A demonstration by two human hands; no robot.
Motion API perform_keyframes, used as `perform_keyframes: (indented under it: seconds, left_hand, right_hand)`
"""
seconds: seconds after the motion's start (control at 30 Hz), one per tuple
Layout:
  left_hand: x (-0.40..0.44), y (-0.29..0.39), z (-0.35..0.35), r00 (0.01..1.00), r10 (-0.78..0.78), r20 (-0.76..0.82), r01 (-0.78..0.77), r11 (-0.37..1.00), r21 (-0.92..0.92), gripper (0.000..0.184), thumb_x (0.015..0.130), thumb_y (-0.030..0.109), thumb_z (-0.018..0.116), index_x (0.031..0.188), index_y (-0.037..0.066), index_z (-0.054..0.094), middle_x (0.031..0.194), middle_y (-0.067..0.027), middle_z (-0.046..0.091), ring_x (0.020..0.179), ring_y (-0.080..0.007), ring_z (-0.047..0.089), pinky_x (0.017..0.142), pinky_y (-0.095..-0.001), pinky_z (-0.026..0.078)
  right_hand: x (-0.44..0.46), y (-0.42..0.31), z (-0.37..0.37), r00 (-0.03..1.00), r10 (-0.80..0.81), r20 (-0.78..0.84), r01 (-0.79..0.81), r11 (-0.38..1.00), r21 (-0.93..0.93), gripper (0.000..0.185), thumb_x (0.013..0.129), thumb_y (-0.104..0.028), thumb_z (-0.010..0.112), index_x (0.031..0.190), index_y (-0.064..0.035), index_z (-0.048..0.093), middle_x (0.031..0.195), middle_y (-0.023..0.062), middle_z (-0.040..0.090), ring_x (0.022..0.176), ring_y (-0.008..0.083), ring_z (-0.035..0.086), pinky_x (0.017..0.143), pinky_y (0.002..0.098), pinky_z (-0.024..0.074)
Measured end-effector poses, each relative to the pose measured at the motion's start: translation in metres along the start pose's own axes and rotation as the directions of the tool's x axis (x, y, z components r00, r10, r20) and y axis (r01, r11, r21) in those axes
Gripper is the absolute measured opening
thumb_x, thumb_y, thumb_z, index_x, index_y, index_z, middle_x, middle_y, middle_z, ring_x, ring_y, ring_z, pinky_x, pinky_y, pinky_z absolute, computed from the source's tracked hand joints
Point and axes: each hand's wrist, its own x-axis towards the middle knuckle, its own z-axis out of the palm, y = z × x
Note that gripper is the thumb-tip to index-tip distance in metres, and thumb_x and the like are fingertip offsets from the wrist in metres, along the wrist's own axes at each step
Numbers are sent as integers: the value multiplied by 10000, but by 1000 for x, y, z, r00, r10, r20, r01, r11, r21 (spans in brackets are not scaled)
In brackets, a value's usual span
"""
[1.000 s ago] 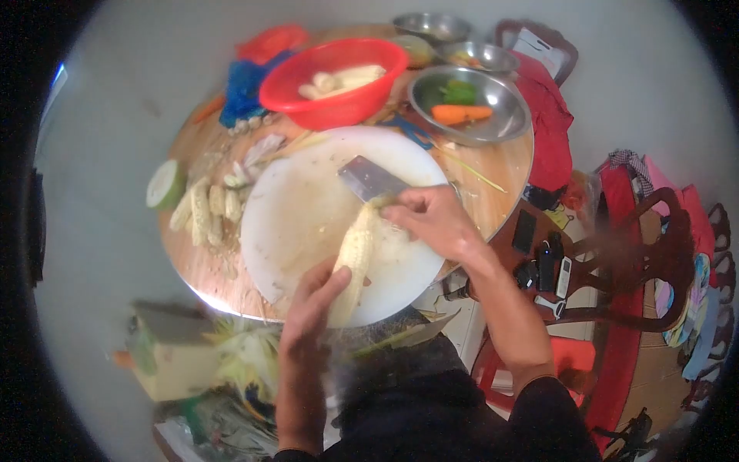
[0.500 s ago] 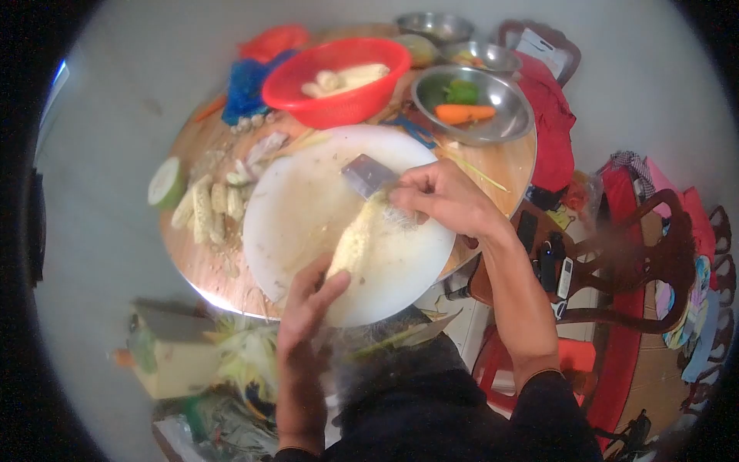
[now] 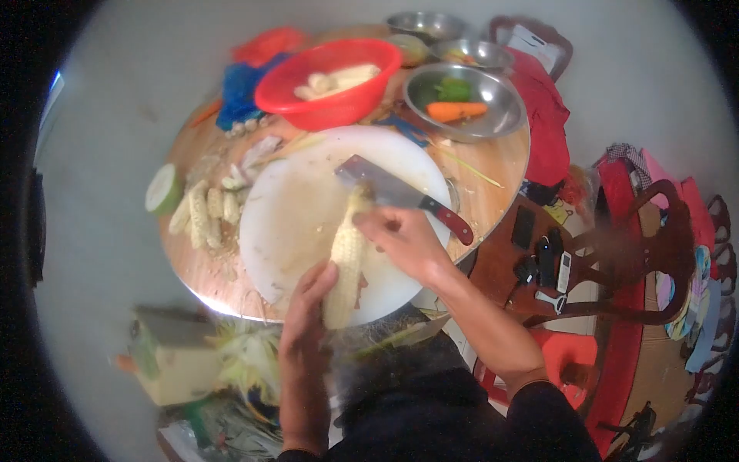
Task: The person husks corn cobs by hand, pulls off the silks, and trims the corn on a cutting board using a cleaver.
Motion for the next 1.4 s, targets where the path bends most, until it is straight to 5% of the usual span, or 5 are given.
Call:
perform_keyframes:
  seconds: [0.07, 0.77, 1.07, 1.27, 1.4]
  left_hand:
    - [0, 0, 4, 1000, -23, -3, 23, 999, 26, 539, 1028, 438, 580, 1341, -1, 594, 1020, -58, 686, 866, -108, 612, 756, -260, 516]
    - [1, -14, 1, 997, 55, -62, -64, 985, -158, 510, 1043, 434, 524, 1203, -41, 621, 1001, -139, 704, 782, -166, 657, 727, -299, 557]
    - [9, -12, -3, 985, 37, -169, -91, 942, -323, 557, 1052, 475, 451, 1268, -28, 553, 974, -186, 689, 763, -226, 658, 676, -352, 559]
    - [19, -15, -18, 984, 31, -177, -123, 836, -535, 565, 1099, 466, 361, 1308, -28, 538, 963, -169, 656, 801, -240, 642, 655, -369, 557]
    - [17, -8, -15, 983, 21, -180, -110, 858, -502, 575, 1102, 472, 339, 1319, -21, 542, 975, -165, 651, 806, -241, 636, 641, -367, 565]
  right_hand:
    - [10, 8, 3, 995, 88, 51, -101, 909, 405, 291, 954, -261, 726, 1019, 19, 770, 932, 65, 744, 868, 108, 658, 822, 304, 534]
    - [-19, 28, 31, 929, -51, -367, 189, 917, 351, 187, 966, -129, 680, 987, 44, 748, 841, -19, 687, 769, 33, 565, 671, 207, 451]
    - [-30, 24, 18, 982, -66, -179, 174, 699, 693, 187, 1047, -149, 607, 919, -18, 649, 910, 61, 703, 772, 138, 672, 815, 359, 595]
    - [-36, 26, -4, 971, -186, -152, 239, 791, 563, 227, 1071, -156, 545, 883, -35, 580, 817, 56, 630, 696, 145, 643, 795, 409, 622]
    - [-17, 6, -22, 920, 69, -385, 253, 644, 722, 124, 1032, -138, 602, 970, -34, 628, 763, 3, 599, 646, 79, 581, 712, 304, 578]
